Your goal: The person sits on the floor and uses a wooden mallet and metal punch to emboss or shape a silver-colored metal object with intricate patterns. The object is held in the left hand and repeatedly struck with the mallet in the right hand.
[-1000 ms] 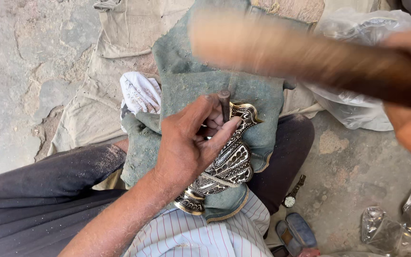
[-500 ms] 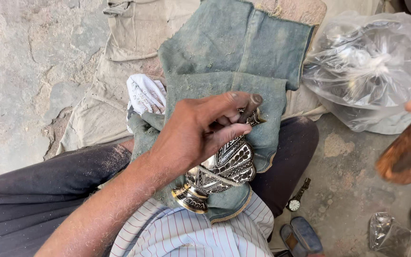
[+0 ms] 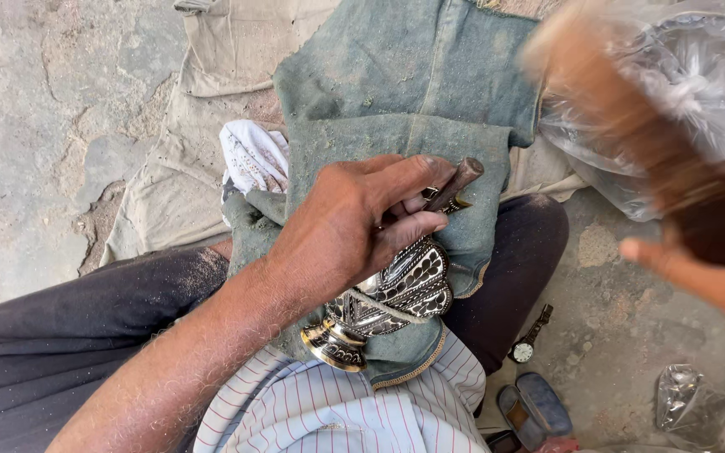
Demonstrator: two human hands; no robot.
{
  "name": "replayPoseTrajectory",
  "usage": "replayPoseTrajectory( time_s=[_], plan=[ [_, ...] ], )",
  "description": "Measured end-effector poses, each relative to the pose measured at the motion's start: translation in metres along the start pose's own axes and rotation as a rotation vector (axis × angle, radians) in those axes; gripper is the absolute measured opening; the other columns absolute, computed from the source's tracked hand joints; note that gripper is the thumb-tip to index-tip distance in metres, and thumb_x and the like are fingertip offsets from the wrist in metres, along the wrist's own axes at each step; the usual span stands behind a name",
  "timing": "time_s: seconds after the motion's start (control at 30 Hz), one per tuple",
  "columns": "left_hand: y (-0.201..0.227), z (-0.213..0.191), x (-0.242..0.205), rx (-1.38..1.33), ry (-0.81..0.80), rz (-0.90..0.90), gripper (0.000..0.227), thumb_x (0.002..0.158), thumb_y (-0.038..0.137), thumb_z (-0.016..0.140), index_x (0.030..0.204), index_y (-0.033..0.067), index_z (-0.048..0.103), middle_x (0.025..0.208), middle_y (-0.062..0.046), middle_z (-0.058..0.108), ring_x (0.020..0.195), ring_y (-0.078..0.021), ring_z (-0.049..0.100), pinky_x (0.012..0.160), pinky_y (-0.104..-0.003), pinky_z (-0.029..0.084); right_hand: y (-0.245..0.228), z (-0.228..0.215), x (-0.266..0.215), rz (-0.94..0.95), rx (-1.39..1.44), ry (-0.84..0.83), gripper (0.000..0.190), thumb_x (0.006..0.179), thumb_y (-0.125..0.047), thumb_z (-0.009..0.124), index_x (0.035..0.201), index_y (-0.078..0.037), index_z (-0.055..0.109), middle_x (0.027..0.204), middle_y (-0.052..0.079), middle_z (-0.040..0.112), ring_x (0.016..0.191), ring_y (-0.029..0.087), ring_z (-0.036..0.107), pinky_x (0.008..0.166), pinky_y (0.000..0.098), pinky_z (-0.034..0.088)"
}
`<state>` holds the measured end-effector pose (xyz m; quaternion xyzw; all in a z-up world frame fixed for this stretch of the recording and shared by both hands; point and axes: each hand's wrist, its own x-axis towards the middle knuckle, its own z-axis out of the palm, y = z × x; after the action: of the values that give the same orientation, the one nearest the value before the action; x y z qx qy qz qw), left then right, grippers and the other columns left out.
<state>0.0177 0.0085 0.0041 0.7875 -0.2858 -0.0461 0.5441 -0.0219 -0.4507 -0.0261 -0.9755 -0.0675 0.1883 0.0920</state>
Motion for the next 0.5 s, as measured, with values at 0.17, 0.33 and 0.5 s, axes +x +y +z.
replayPoseTrajectory(
  time_s=[0.17,0.33,0.5],
  plan=[
    [0.001,0.000,0.003,-0.017,-0.011,0.009,0.034,0.099,0.018,0.076,0.129,0.0088,0.063,0.103,-0.009,0.074,0.086,-0.0192,0.076,0.073,-0.034,0.061,0.004,0.009,-0.005,0.035,0.134,-0.009,0.045,0.084,-0.037,0.084,0.086,-0.003,0.054,0.069,0.009,0.059,0.059,0.021,0.064,0.055,0.0345,0.061],
    [0.006,-0.002,-0.002,-0.053,-0.015,-0.085,0.037,0.096,0.019,0.076,0.128,0.0072,0.064,0.093,-0.009,0.072,0.080,-0.0176,0.074,0.067,-0.033,0.062,0.029,0.022,-0.016,0.178,0.194,-0.057,0.044,0.093,-0.033,0.080,0.078,-0.002,0.053,0.063,0.011,0.058,0.054,0.021,0.064,0.053,0.0336,0.062],
    [0.005,0.001,-0.006,-0.010,-0.005,-0.036,0.040,0.098,0.019,0.074,0.133,0.0059,0.062,0.099,-0.009,0.072,0.080,-0.0168,0.072,0.068,-0.033,0.061,0.048,0.022,-0.015,0.146,0.406,0.061,0.039,0.103,-0.031,0.071,0.086,-0.004,0.049,0.058,0.011,0.050,0.047,0.020,0.057,0.053,0.0340,0.057]
  ],
)
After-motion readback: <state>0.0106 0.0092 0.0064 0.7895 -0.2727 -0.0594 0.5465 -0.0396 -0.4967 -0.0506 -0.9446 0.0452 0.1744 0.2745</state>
